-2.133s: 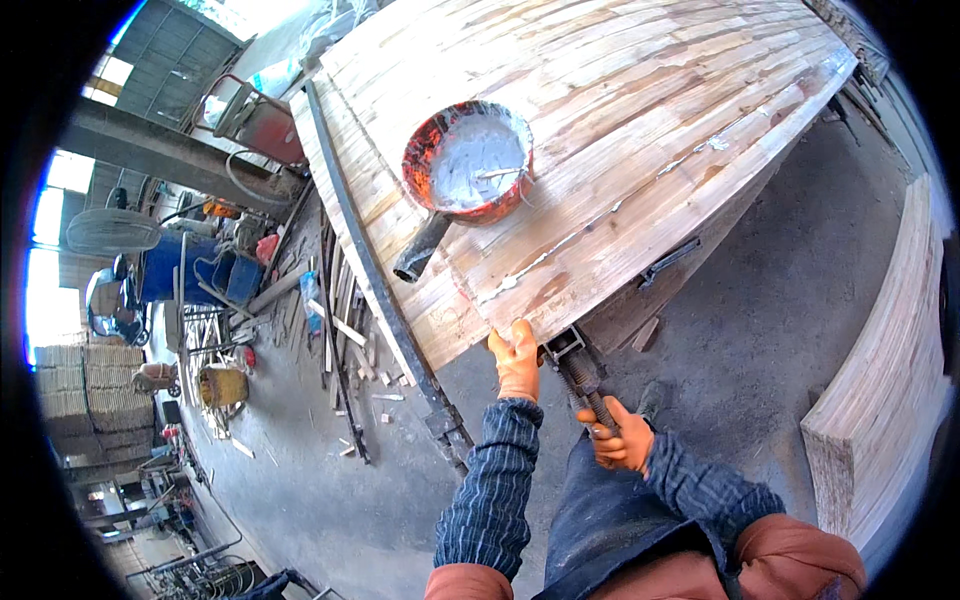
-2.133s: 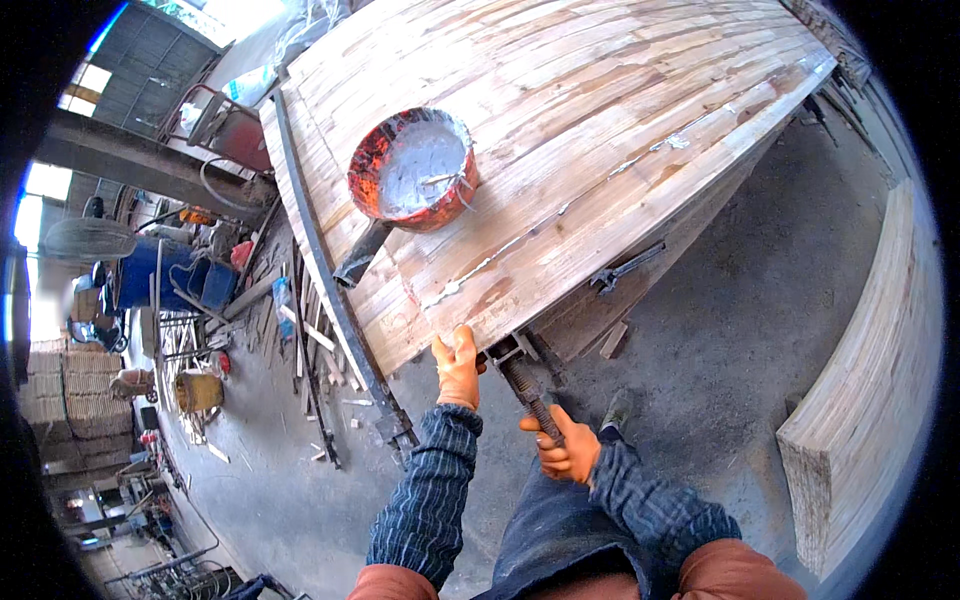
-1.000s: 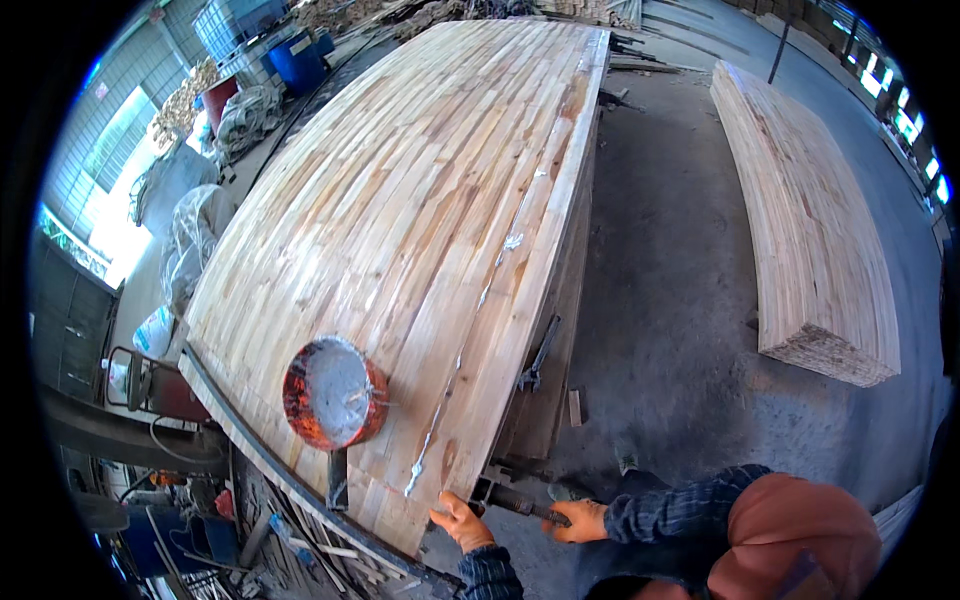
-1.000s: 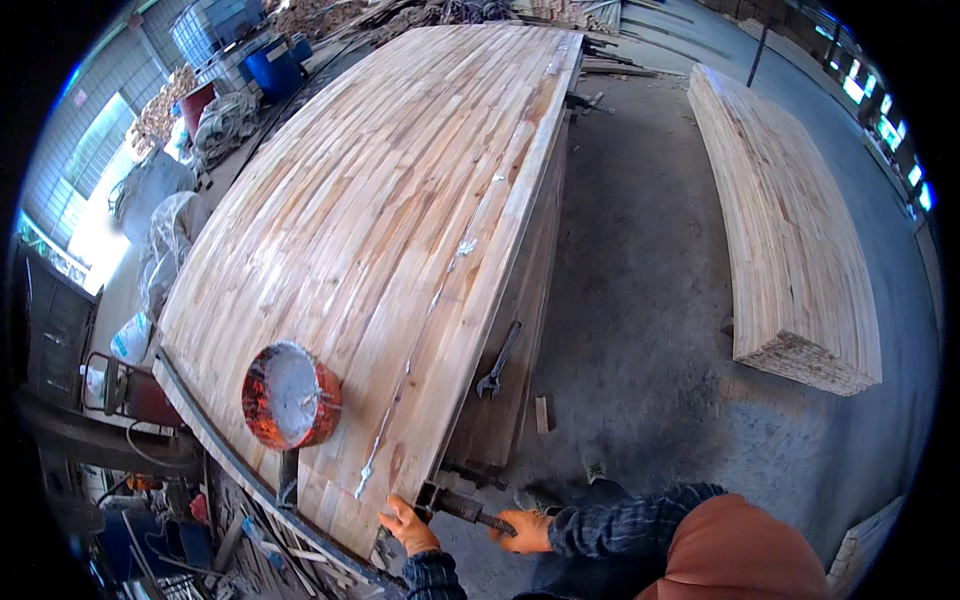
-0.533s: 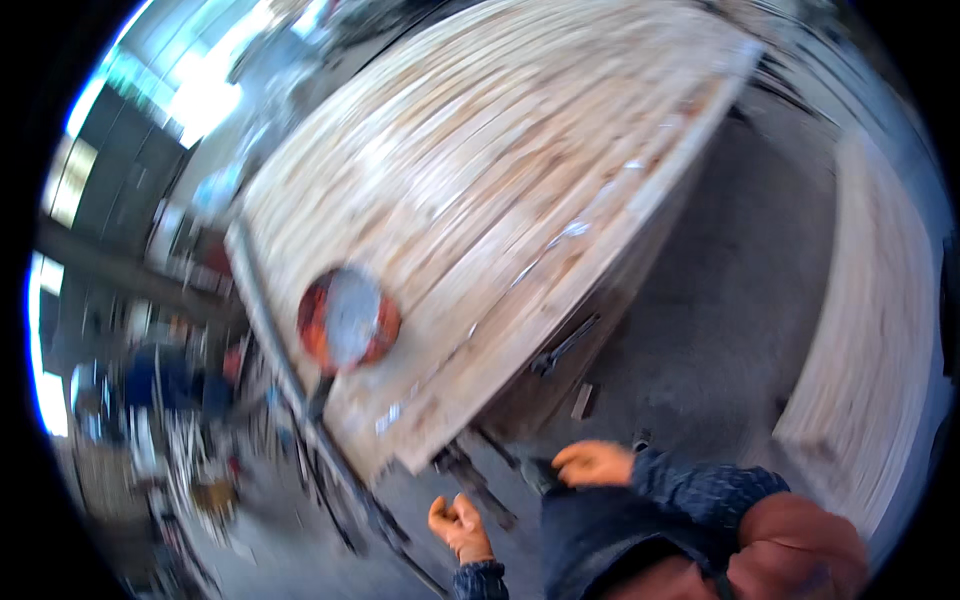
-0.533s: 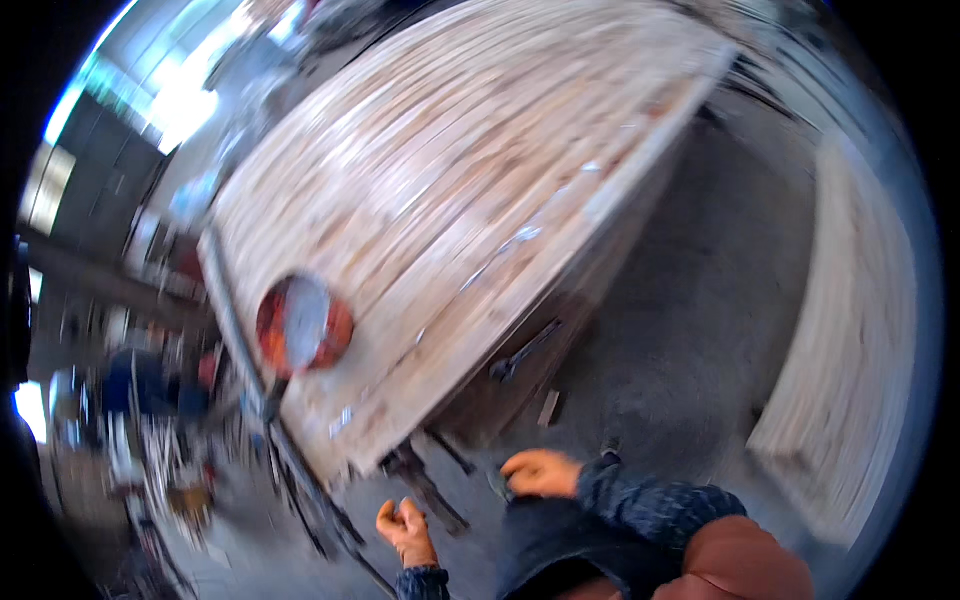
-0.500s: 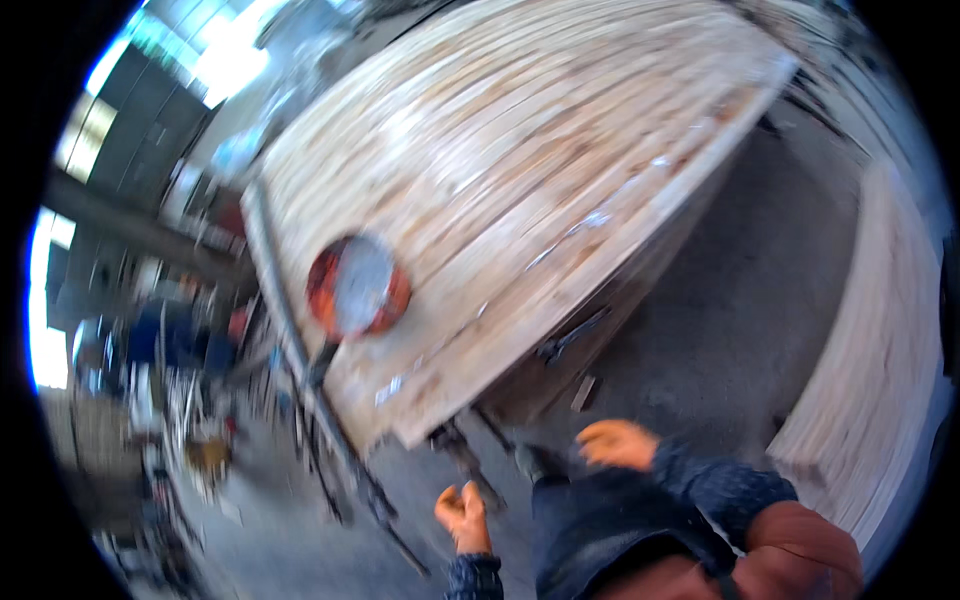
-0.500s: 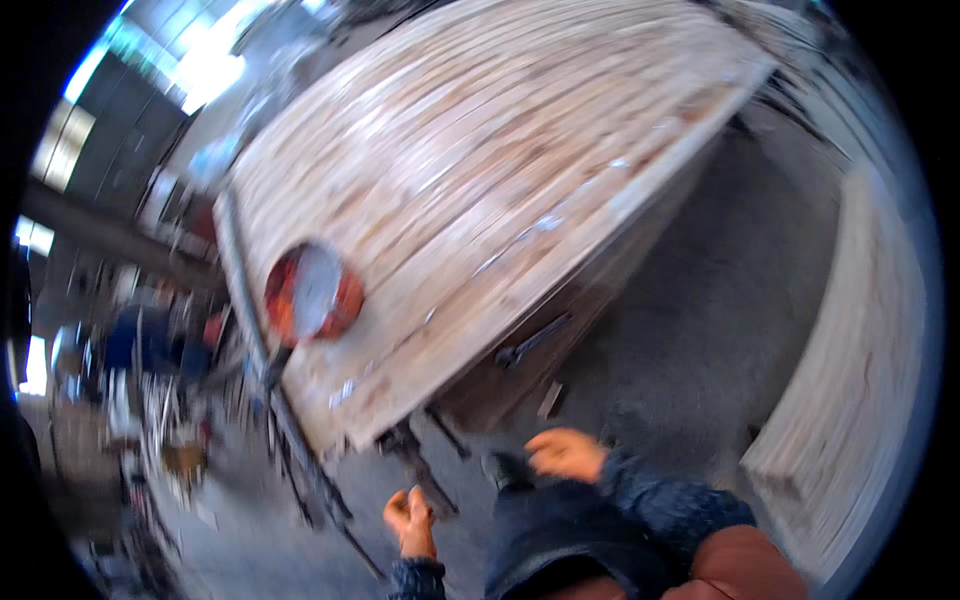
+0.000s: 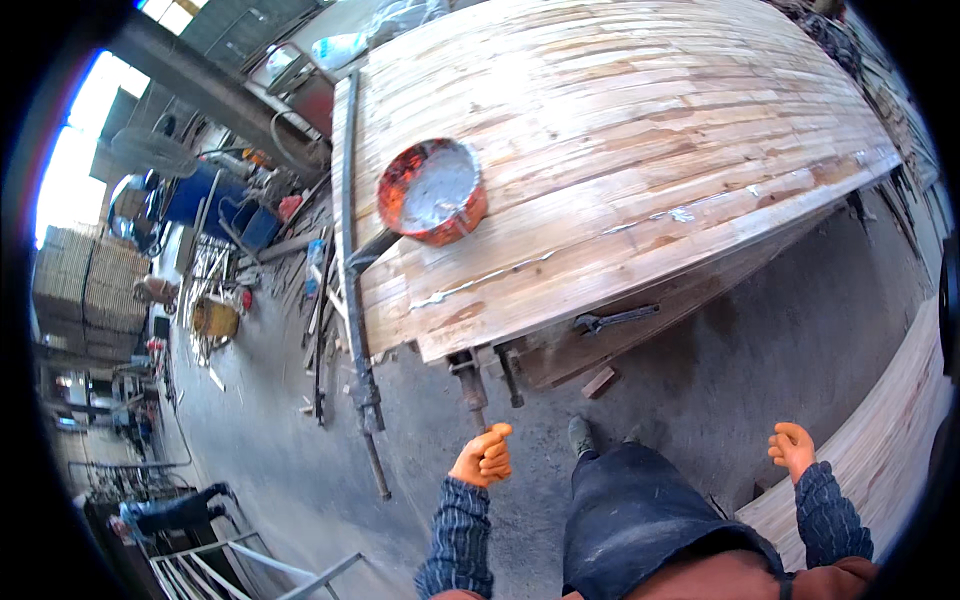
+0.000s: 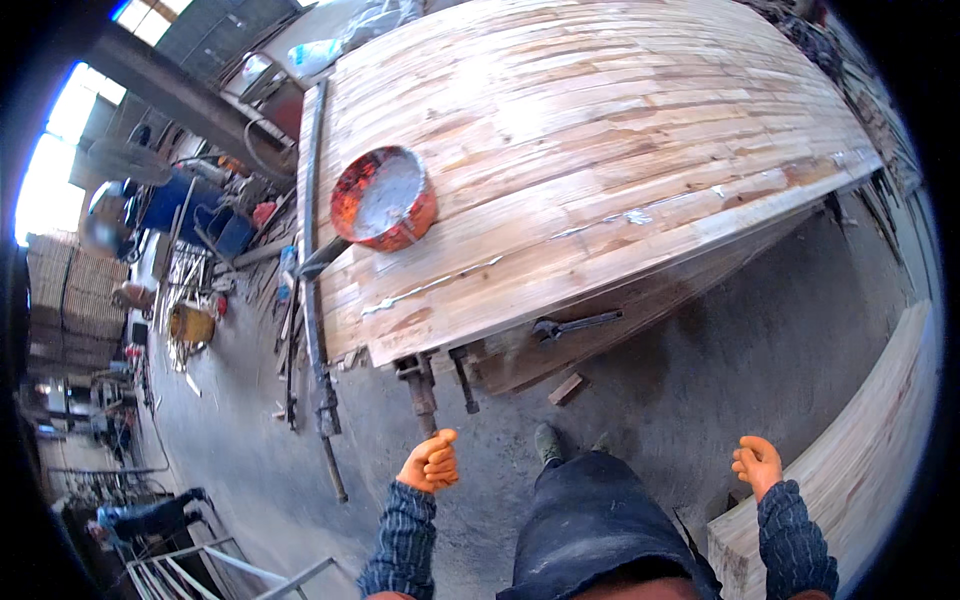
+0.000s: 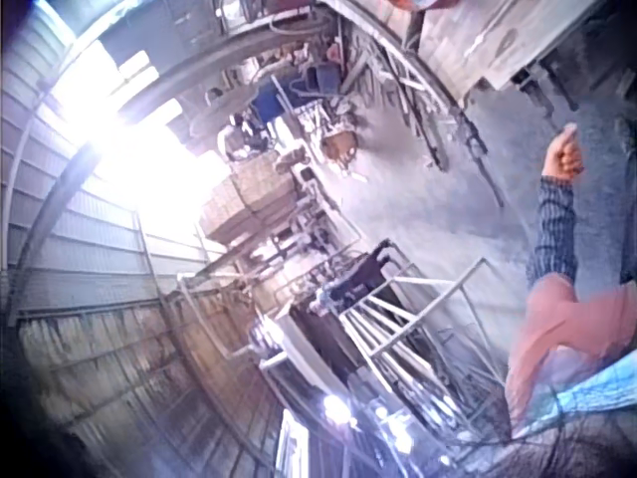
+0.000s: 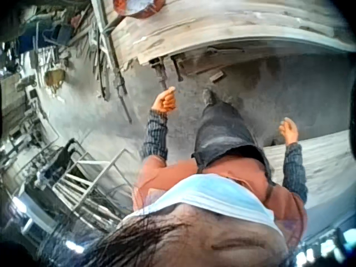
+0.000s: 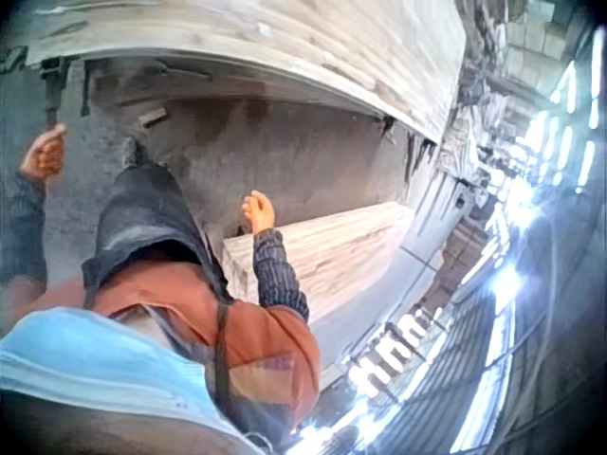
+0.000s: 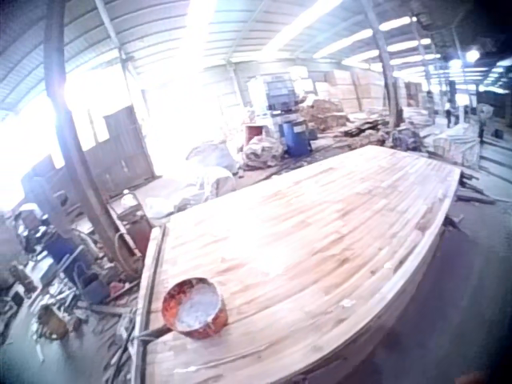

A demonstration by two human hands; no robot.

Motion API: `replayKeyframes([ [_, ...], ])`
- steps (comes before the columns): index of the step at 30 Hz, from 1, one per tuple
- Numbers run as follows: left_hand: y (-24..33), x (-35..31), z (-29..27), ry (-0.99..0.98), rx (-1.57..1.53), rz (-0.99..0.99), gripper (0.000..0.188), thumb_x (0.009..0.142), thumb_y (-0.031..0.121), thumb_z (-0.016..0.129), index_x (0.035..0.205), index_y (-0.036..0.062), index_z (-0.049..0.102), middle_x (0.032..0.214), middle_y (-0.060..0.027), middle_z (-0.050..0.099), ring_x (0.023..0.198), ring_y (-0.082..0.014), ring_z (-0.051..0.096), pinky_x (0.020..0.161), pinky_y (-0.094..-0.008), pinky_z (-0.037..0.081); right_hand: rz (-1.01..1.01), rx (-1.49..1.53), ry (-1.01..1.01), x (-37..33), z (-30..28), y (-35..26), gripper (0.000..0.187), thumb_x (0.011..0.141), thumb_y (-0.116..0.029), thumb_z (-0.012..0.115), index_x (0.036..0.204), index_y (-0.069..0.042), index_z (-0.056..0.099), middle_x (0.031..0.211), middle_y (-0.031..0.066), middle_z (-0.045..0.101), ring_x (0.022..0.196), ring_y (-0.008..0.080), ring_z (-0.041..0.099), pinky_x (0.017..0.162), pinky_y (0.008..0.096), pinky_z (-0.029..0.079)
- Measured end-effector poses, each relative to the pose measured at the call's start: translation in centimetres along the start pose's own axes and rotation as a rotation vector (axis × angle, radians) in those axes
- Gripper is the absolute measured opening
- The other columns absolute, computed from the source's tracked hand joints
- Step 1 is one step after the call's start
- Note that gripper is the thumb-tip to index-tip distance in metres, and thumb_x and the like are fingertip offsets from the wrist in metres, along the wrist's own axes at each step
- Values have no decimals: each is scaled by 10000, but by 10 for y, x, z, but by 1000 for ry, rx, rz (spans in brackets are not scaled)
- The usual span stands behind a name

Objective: The person applies adhesive from a container onto the edges of wooden planks using a brush and pushes the planks together.

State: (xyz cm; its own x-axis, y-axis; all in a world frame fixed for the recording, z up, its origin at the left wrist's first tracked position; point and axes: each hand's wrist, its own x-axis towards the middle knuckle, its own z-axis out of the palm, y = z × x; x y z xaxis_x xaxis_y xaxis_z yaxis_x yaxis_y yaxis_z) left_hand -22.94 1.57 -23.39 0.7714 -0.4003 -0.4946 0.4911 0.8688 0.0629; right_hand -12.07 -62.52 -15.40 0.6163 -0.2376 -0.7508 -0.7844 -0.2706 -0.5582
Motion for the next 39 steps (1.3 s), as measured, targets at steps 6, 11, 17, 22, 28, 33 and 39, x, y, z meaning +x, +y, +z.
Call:
replayKeyframes([
  [6, -33, 15, 27, 989, 1001, 533, 168, 955, 142, 613, 1097, 71, 669, 723, -37, 588, 555, -113, 552, 495, -277, 463, -188, -150, -133, -2, 88, -72, 370, 975, -160, 603, 1310, -11, 549, 1014, 74, 646, 779, 127, 609, 666, 275, 501],
  [11, 10, 9, 48, 730, 751, 54, 306, 937, 221, 689, 1206, 74, 690, 765, -66, 606, 538, -140, 554, 476, -289, 473, -340, -23, -541, 42, 204, -87, 183, 1039, -225, 577, 1182, -112, 573, 762, -3, 535, 515, 59, 433, 426, 217, 310],
  [17, -17, 3, 24, 286, 226, 269, 223, 976, 215, 621, 1173, 113, 633, 647, 52, 538, 479, -55, 487, 394, -207, 375, -281, -387, -761, -24, 240, -124, 361, 1039, -190, 572, 1370, -49, 561, 1219, 130, 679, 938, 178, 668, 773, 283, 541],
  [22, -3, 9, 69, 730, 696, 242, 216, 916, 218, 601, 1119, 155, 640, 703, 13, 628, 514, -88, 584, 373, -266, 367, -350, -284, -805, 28, 282, -131, 225, 1019, -128, 563, 1243, -102, 570, 884, 41, 571, 649, 104, 512, 529, 244, 370],
  [28, 0, 24, 58, 725, 530, 262, 223, 967, 215, 556, 1167, 170, 641, 638, 10, 494, 478, -88, 402, 407, -278, 274, -360, -308, -621, -62, 299, -172, 376, 934, -140, 664, 1267, 20, 592, 983, 109, 684, 820, 158, 667, 702, 288, 530],
  [33, 3, 23, 54, 610, 438, 253, 240, 975, 157, 572, 1196, 110, 654, 624, 13, 465, 475, -97, 370, 431, -293, 258, -345, -423, -606, -60, 274, -170, 413, 959, -198, 617, 1310, 16, 591, 1126, 105, 716, 959, 163, 694, 818, 297, 555],
  [39, 5, 21, 46, 650, 411, 218, 203, 969, 158, 588, 1151, 117, 667, 573, 12, 431, 447, -104, 354, 417, -293, 252, -317, -355, -629, -64, 266, -164, 419, 960, -194, 620, 1319, 19, 587, 1134, 113, 713, 965, 169, 691, 827, 294, 550],
])
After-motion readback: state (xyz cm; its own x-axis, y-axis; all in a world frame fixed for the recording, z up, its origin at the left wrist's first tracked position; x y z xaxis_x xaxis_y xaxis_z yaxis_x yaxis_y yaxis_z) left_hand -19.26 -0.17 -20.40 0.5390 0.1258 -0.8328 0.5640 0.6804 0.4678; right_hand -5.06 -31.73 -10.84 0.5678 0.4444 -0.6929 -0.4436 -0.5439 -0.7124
